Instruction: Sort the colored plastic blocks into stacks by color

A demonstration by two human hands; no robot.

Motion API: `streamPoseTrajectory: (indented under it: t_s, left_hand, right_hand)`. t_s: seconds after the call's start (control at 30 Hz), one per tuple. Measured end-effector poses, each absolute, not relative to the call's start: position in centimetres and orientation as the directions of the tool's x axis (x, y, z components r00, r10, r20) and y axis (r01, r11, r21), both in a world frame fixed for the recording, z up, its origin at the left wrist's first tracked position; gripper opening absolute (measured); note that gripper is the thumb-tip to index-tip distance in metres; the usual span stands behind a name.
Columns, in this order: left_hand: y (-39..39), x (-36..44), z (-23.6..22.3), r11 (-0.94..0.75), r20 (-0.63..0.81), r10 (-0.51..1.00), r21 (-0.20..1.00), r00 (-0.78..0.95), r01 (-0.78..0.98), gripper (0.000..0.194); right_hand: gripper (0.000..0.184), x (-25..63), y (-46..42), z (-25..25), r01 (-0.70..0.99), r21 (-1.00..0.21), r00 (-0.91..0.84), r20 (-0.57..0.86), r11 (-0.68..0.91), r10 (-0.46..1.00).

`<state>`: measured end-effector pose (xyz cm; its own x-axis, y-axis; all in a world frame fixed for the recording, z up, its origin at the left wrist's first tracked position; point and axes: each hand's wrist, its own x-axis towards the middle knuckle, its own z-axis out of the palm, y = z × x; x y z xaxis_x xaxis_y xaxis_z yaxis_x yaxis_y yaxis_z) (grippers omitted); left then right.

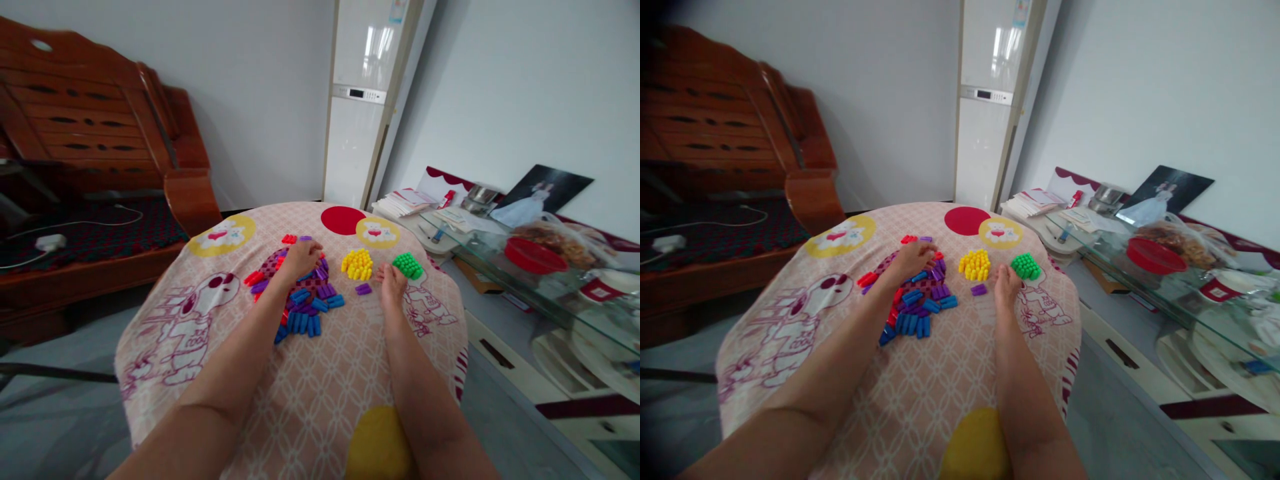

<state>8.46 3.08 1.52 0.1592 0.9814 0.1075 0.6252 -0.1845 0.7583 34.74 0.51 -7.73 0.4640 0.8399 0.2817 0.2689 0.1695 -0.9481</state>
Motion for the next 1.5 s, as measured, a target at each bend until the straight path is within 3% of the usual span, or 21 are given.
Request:
streamPoseTrajectory:
  t_s: [0.1,0.3,0.4,0.53,0.7,0.8,0.93,1.07,1.23,1.37,1.5]
  left_hand:
    - [2.7,4.9,2.3,-0.174,0.184,0.982,0.765,0.049,0.62,0.032]
    - [3.7,0.5,0.9,-0.049,0.165,0.975,0.813,-0.15,0.581,0.03]
    - [4.6,-0.7,-0.9,0.02,0.132,0.965,0.822,-0.225,0.57,0.03]
    - [5.1,-2.1,-2.6,0.094,0.096,0.939,0.853,-0.33,0.514,0.028]
    - [4.5,-2.9,-3.2,0.175,0.032,0.91,0.873,-0.413,0.454,0.028]
    - [4.1,-3.1,-2.3,0.107,0.101,0.93,0.844,-0.352,0.526,0.026]
    - [3.6,-2.6,-0.5,-0.158,0.207,0.978,0.78,-0.013,0.606,0.024]
    - [3.2,-0.7,0.5,-0.304,0.038,0.933,0.614,0.357,0.729,0.027]
    - [2.7,1.9,0.8,-0.356,-0.018,0.919,0.39,0.394,0.849,0.033]
    - [2.5,2.3,1.0,-0.311,0.021,0.94,0.465,0.341,0.829,0.034]
    - [2.7,2.9,1.1,-0.314,0.13,0.933,0.75,0.337,0.582,0.024]
  right_hand:
    - [0.045,34.4,0.0,-7.3,0.209,-0.973,0.595,0.204,0.096,0.778]
    - [0.044,33.9,-1.0,-6.3,0.361,-0.932,0.533,0.222,0.018,0.816]
    - [0.046,33.3,-1.7,-5.5,0.366,-0.93,0.399,0.187,0.031,0.898]
    - [0.046,31.4,-2.8,-4.8,0.303,-0.953,0.094,0.051,0.02,0.994]
    - [0.044,29.8,-3.5,-4.9,0.385,-0.915,-0.034,0.113,0.117,0.993]
    - [0.044,29.7,-3.5,-5.1,0.436,-0.888,-0.013,0.156,0.146,0.988]
    - [0.043,29.7,-3.6,-5.1,0.473,-0.868,-0.003,0.171,0.152,0.985]
    - [0.043,29.7,-3.8,-5.0,0.483,-0.861,0.001,0.182,0.158,0.983]
    - [0.04,29.8,-3.9,-4.9,0.464,-0.871,-0.008,0.176,0.16,0.984]
    - [0.039,29.7,-3.9,-4.8,0.455,-0.876,0.0,0.179,0.159,0.984]
    - [0.04,29.5,-4.2,-4.4,0.449,-0.87,0.061,0.259,0.205,0.964]
